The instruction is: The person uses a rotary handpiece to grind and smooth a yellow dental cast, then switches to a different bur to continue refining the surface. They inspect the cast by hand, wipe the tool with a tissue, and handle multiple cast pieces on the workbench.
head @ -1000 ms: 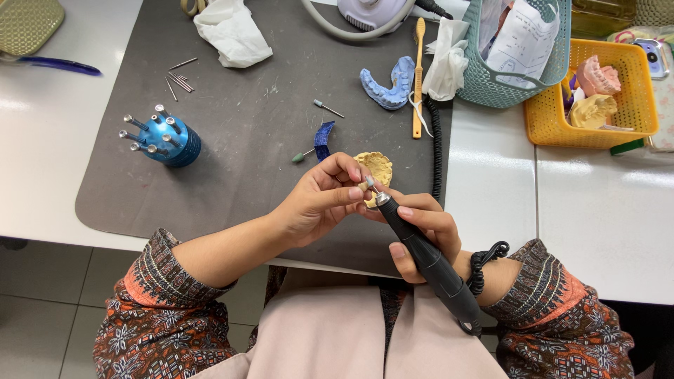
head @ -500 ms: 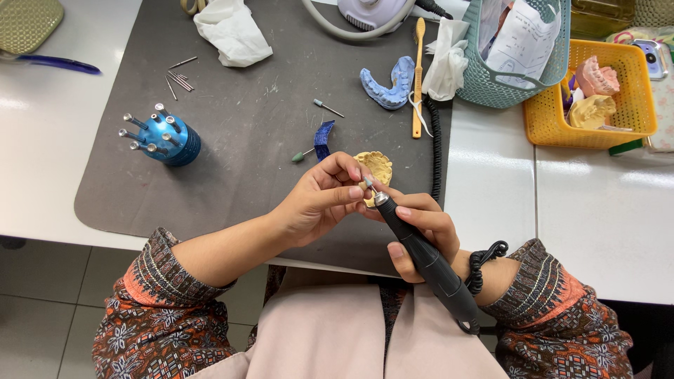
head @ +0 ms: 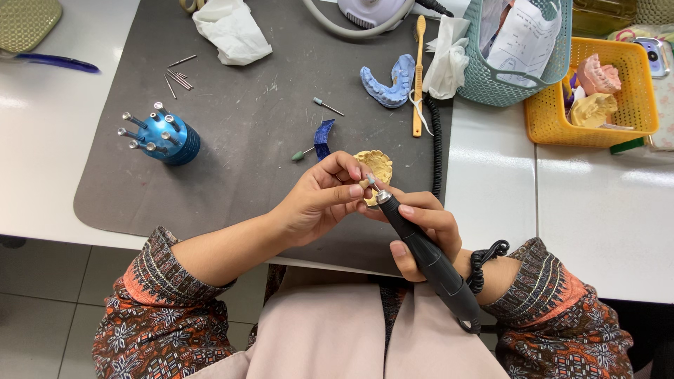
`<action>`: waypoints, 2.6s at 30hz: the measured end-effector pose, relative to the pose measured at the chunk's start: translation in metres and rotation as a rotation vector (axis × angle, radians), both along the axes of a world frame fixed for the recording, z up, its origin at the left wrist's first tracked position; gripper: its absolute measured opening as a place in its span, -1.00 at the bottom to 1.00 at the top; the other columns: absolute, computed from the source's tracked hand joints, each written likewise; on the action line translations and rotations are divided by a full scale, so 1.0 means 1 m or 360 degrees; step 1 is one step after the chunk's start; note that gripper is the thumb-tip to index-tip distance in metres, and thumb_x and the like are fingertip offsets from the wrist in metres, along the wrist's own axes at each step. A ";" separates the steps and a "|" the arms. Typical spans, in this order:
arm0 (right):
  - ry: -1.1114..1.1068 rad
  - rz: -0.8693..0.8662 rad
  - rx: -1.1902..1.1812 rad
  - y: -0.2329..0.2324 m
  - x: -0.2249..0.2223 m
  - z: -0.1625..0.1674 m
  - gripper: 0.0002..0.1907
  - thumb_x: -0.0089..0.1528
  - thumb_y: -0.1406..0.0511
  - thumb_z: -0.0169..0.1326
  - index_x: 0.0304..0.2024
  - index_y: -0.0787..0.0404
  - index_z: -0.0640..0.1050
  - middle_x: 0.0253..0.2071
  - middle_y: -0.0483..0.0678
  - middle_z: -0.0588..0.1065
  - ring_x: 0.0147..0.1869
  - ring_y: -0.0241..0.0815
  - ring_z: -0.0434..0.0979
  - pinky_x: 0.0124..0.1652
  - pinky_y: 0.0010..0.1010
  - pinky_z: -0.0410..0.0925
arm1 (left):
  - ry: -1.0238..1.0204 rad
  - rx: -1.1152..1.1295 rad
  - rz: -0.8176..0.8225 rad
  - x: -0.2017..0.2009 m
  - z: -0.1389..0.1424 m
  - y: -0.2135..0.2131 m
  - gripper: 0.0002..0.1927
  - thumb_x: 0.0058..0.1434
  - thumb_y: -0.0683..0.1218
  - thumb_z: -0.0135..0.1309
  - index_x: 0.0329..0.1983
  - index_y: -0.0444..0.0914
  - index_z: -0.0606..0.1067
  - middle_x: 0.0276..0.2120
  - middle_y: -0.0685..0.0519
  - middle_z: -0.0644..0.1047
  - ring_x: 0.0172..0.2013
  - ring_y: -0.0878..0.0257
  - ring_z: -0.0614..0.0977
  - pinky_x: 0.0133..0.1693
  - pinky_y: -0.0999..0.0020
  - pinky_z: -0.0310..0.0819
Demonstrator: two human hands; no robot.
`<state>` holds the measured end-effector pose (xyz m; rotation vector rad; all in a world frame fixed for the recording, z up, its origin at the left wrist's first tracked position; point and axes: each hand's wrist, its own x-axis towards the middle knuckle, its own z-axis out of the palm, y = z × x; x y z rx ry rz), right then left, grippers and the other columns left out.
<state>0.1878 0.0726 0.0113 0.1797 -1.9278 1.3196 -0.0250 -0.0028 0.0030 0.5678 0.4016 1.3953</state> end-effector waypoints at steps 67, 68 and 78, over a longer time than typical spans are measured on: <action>0.0033 0.0020 -0.0081 0.002 0.001 -0.007 -0.57 0.41 0.37 -0.08 0.31 0.24 0.16 0.27 0.29 0.28 0.42 0.20 0.45 0.23 0.03 0.44 | 0.0093 0.0004 0.0022 -0.001 0.004 -0.001 -0.84 0.36 -0.26 0.16 -0.10 -0.19 0.44 -0.04 0.02 0.53 -0.03 0.30 0.60 -0.08 0.38 0.58; 0.0024 0.0028 -0.0073 0.002 0.001 -0.006 -0.57 0.42 0.38 -0.08 0.31 0.24 0.16 0.26 0.28 0.28 0.42 0.20 0.44 0.24 0.04 0.44 | 0.0094 0.0004 0.0019 -0.002 0.004 0.000 -0.84 0.36 -0.26 0.16 -0.10 -0.19 0.44 -0.04 0.01 0.53 -0.03 0.30 0.60 -0.08 0.38 0.58; 0.0014 -0.0006 0.0020 0.002 0.002 -0.005 -0.57 0.42 0.39 -0.08 0.31 0.28 0.16 0.21 0.22 0.28 0.53 0.34 0.29 0.28 0.08 0.40 | 0.0105 0.0027 0.0032 -0.001 0.003 0.000 -0.83 0.37 -0.27 0.17 -0.09 -0.19 0.44 -0.06 0.06 0.49 -0.02 0.29 0.60 -0.06 0.39 0.60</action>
